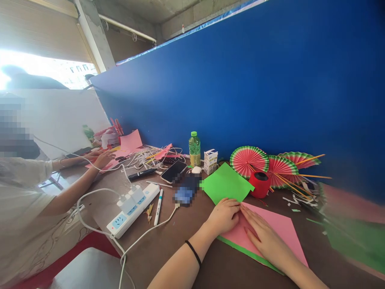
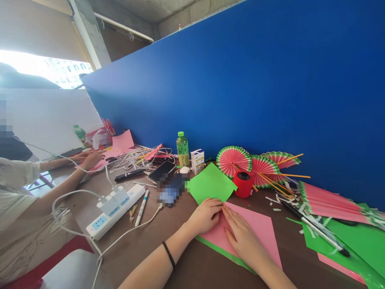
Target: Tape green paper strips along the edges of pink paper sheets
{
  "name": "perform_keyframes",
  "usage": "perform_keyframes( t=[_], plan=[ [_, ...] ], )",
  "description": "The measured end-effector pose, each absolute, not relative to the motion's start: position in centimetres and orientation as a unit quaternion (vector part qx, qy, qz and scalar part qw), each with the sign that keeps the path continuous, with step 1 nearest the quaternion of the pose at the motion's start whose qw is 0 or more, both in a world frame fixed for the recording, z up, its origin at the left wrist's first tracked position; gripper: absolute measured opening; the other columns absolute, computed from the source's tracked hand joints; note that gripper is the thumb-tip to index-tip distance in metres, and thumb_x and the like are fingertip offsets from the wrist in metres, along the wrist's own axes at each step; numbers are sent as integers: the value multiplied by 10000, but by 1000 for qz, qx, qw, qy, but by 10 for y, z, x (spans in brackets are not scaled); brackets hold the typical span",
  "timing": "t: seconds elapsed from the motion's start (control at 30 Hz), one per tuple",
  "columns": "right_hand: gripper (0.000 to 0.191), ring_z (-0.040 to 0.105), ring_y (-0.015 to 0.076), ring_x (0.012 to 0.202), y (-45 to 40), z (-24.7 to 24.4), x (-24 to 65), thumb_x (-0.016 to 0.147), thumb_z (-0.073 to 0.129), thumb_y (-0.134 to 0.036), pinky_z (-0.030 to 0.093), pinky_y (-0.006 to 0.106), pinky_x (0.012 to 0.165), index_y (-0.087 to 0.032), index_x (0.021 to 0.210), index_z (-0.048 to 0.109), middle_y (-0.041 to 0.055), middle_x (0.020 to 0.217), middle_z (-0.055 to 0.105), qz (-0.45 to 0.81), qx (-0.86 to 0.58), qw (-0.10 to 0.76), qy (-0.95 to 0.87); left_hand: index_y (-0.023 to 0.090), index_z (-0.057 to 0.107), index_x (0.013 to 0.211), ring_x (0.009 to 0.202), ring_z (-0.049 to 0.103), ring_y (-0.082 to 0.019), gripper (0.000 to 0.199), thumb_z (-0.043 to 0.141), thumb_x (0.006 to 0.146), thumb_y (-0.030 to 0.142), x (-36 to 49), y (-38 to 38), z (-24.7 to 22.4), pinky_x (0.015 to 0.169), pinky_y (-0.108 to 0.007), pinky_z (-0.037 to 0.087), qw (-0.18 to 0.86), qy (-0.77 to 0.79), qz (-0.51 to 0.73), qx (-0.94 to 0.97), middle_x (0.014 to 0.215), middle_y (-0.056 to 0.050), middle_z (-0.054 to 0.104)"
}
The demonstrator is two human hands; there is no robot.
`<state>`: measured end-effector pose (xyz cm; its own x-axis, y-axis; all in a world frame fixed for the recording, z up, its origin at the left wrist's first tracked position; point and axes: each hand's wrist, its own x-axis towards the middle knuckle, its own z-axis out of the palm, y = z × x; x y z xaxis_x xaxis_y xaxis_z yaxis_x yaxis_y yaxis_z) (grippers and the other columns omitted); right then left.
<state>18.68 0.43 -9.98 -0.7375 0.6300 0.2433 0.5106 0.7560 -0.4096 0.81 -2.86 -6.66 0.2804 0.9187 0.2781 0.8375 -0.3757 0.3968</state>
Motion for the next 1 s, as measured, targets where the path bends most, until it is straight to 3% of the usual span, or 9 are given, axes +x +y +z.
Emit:
perform_keyframes(
  t=[0.73, 1.0],
  plan=[
    [532, 350, 221, 1301, 4, -91, 185, 870, 316, -295, 321, 431, 1075, -82, 1348, 413, 112, 1414, 359, 156, -313, 164, -922, 152, 617, 1105, 1212, 469, -184, 345, 443, 807, 133, 7, -27, -70, 1060, -371, 320, 74, 549, 235, 799, 1239, -75, 588],
    [518, 366, 224, 1292, 4, -90, 186, 875, 327, -305, 338, 439, 1064, -113, 1346, 424, 105, 1405, 378, 165, -311, 177, -919, 140, 627, 1083, 1206, 474, -186, 336, 438, 805, 135, 9, -28, -68, 1058, -366, 323, 79, 555, 237, 793, 1235, -73, 592]
  ],
)
